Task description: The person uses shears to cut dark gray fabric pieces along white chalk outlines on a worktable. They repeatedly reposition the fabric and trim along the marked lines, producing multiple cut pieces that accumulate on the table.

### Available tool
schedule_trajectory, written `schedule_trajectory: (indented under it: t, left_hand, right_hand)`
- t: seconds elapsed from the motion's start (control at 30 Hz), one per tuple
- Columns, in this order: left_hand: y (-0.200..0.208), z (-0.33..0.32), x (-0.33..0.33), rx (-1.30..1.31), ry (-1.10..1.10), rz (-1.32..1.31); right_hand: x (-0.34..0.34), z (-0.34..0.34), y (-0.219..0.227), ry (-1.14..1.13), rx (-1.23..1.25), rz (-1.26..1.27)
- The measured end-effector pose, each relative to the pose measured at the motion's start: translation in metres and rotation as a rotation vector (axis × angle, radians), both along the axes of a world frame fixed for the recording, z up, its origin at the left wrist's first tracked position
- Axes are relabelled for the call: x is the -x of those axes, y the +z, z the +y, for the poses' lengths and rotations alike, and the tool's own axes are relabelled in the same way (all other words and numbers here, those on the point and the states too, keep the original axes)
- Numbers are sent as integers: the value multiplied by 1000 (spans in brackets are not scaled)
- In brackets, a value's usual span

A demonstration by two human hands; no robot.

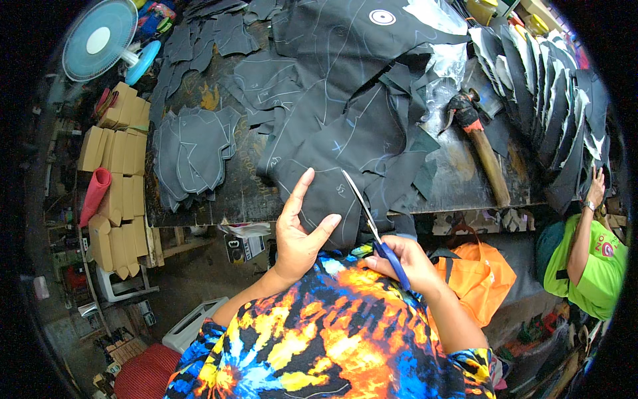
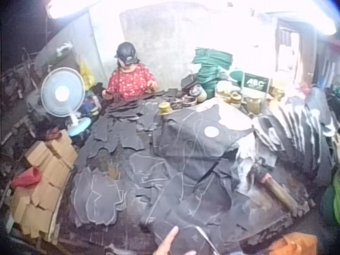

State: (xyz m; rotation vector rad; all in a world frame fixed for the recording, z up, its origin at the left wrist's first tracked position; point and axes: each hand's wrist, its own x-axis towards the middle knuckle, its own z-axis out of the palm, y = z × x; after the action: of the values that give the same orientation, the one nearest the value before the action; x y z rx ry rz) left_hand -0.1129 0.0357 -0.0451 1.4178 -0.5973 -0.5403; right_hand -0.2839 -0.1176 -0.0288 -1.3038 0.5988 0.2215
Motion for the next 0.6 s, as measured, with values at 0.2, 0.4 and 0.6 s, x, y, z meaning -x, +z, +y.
schedule_trajectory:
  t: [0.2,0.4,0.6]
  left_hand:
    - [0,5,2,-9,-24,59]
    - [2,10,2,25,14,120]
    - [9,21,-10,-19,-67,53]
  right_hand:
    - [-34,-3,-2,1,-140,-99]
    - [-38,6,4,-30,-81,28]
    - [-54,-9,8,64,-97,-109]
